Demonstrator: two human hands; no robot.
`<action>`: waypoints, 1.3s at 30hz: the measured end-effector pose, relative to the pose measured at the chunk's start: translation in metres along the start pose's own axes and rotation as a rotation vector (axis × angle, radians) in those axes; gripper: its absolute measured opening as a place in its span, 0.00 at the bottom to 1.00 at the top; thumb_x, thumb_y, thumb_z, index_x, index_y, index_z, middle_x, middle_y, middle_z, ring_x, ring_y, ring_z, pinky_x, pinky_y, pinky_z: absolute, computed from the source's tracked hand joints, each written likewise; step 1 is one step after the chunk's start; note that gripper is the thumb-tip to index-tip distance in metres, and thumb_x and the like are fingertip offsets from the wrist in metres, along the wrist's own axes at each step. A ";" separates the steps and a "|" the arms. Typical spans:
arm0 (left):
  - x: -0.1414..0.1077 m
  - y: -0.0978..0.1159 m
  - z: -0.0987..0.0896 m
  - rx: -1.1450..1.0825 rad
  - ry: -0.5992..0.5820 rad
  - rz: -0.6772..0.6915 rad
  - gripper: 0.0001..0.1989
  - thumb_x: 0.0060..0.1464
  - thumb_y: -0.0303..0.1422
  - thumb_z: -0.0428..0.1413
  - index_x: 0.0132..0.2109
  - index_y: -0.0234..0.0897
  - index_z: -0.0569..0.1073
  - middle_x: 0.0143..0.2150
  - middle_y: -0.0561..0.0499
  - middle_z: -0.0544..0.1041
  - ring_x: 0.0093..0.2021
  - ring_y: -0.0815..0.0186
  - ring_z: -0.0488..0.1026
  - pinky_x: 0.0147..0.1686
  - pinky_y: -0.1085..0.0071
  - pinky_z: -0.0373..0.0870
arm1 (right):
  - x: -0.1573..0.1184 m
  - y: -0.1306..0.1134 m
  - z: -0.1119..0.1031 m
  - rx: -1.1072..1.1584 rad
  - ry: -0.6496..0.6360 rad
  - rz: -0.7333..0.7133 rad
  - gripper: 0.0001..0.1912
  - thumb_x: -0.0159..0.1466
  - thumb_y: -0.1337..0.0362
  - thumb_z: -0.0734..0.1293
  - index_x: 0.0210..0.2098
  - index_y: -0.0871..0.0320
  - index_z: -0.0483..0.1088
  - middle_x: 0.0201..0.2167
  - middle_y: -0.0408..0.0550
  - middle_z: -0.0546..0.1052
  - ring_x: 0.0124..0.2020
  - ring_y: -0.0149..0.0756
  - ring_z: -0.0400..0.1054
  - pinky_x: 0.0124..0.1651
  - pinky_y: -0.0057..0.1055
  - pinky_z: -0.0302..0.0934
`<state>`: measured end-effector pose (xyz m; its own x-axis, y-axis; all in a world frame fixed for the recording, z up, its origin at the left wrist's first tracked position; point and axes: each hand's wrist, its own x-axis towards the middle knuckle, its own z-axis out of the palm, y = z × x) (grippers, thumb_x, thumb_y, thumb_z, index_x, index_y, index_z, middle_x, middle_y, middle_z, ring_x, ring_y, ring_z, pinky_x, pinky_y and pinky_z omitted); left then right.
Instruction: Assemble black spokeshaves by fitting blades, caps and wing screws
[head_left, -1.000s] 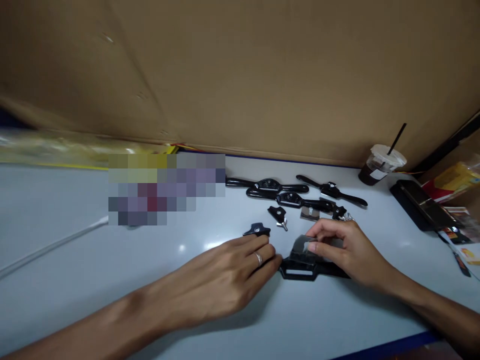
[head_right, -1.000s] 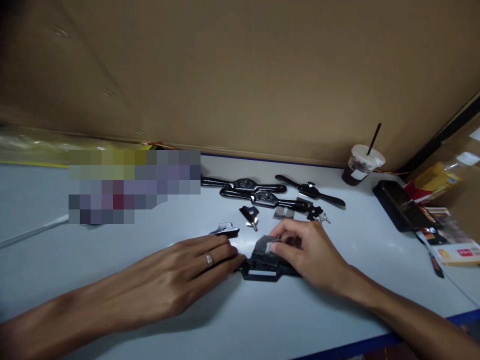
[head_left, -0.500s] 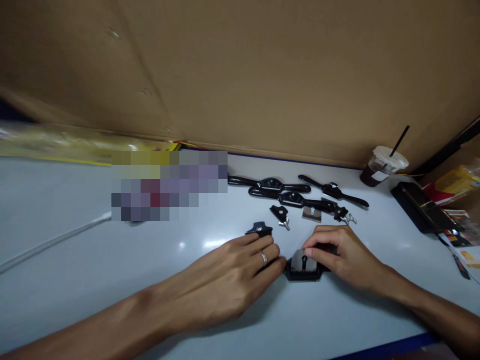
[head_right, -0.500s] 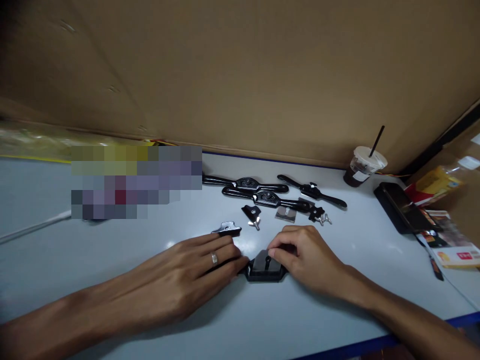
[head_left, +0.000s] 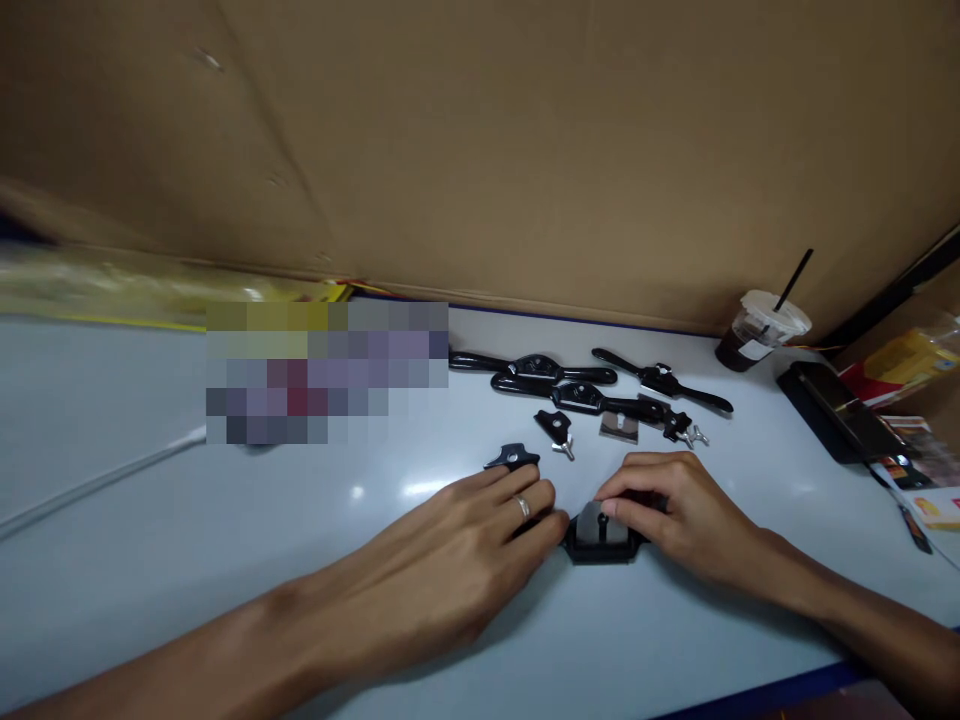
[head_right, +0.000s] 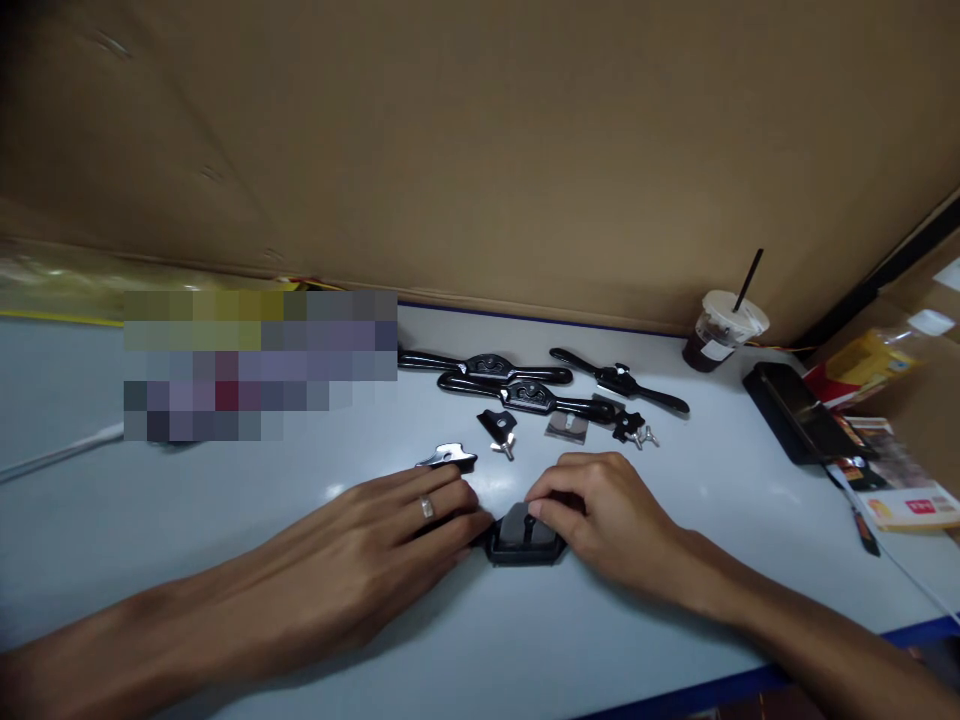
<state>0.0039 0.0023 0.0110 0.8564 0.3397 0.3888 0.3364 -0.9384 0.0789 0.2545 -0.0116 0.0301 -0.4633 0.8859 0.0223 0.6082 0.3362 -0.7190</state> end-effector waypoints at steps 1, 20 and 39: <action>0.000 0.000 0.000 0.000 0.002 0.000 0.12 0.63 0.19 0.47 0.43 0.35 0.73 0.36 0.48 0.73 0.33 0.61 0.68 0.32 0.66 0.66 | 0.000 -0.001 0.000 -0.002 -0.001 0.005 0.08 0.68 0.69 0.69 0.36 0.54 0.80 0.33 0.43 0.80 0.34 0.33 0.73 0.41 0.32 0.64; -0.003 0.000 0.003 -0.029 -0.027 0.003 0.14 0.64 0.20 0.46 0.50 0.32 0.73 0.39 0.45 0.75 0.36 0.58 0.70 0.34 0.63 0.70 | -0.001 -0.004 0.002 -0.029 0.034 -0.026 0.09 0.69 0.69 0.66 0.36 0.56 0.79 0.33 0.44 0.80 0.34 0.33 0.73 0.40 0.31 0.64; -0.008 -0.045 -0.002 -0.156 0.006 -0.465 0.14 0.64 0.28 0.46 0.49 0.38 0.75 0.44 0.46 0.75 0.41 0.59 0.74 0.40 0.63 0.72 | -0.006 0.010 -0.014 -0.483 0.345 -0.286 0.14 0.74 0.68 0.61 0.36 0.61 0.78 0.29 0.47 0.75 0.29 0.35 0.70 0.33 0.32 0.62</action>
<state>-0.0189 0.0418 0.0061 0.6271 0.7248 0.2853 0.6196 -0.6861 0.3813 0.2727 -0.0089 0.0328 -0.4651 0.7650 0.4455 0.7499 0.6079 -0.2609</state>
